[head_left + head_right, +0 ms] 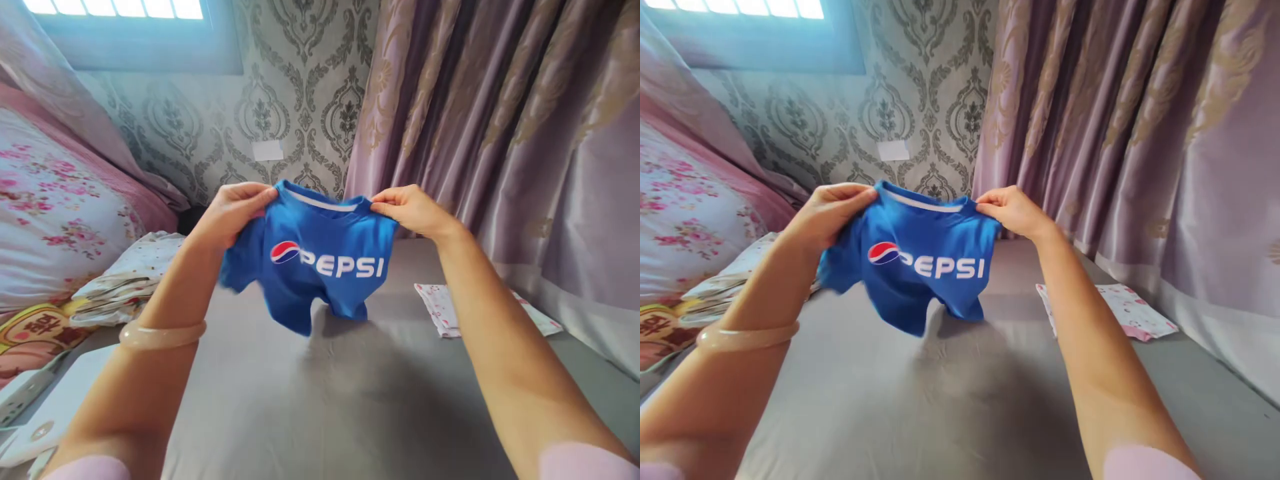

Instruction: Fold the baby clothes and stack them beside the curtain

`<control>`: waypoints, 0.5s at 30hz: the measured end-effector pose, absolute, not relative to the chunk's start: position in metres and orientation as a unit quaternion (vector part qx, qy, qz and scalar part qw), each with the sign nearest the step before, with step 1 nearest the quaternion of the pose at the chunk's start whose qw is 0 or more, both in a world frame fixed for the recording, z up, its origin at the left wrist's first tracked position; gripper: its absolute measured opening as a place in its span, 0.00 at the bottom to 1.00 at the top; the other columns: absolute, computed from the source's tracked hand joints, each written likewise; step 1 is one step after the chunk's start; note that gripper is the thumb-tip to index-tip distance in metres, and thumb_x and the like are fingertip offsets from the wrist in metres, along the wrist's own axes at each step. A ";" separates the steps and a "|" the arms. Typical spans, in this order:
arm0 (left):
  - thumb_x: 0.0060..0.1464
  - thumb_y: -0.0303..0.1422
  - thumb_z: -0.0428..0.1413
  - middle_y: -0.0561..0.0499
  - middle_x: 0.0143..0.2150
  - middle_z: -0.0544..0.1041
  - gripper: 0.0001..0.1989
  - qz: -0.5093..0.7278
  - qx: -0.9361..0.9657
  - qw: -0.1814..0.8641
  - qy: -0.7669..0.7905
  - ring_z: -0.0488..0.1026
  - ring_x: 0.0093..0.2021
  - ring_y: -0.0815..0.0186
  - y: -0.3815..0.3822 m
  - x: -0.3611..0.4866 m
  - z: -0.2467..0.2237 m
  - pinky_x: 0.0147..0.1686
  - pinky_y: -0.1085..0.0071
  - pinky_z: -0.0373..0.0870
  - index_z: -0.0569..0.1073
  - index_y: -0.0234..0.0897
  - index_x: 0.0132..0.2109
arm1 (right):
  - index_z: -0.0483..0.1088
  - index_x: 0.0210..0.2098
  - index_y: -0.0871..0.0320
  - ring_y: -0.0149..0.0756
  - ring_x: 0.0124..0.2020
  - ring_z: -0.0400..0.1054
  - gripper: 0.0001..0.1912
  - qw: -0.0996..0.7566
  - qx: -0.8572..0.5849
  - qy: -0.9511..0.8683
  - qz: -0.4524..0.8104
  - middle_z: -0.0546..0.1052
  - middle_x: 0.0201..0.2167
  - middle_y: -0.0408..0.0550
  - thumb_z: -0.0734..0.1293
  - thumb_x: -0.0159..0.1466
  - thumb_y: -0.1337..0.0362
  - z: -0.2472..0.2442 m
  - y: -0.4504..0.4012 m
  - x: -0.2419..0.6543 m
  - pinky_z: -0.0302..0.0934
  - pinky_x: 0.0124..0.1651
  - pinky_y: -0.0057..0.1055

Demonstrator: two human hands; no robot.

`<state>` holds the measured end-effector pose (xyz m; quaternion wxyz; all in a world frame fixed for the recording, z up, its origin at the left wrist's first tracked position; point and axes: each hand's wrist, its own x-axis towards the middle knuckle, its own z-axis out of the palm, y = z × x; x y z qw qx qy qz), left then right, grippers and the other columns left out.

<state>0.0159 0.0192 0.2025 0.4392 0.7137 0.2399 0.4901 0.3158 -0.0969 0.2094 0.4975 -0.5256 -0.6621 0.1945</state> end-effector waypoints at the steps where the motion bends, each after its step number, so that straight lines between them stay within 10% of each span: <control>1: 0.44 0.46 0.65 0.50 0.28 0.78 0.18 0.484 0.707 0.448 0.255 0.76 0.28 0.63 0.020 0.016 0.201 0.28 0.69 0.75 0.79 0.36 0.37 | 0.77 0.33 0.56 0.37 0.29 0.72 0.18 0.503 -0.527 -0.658 0.188 0.77 0.24 0.44 0.74 0.52 0.48 0.208 -0.097 0.318 0.68 0.31 0.33; 15: 0.53 0.44 0.57 0.54 0.24 0.71 0.14 0.559 0.734 0.289 0.257 0.68 0.25 0.70 0.038 0.045 0.190 0.24 0.76 0.64 0.77 0.38 0.37 | 0.74 0.36 0.59 0.37 0.33 0.69 0.19 0.545 -0.569 -0.610 -0.085 0.77 0.30 0.47 0.62 0.64 0.49 0.193 -0.067 0.333 0.63 0.38 0.33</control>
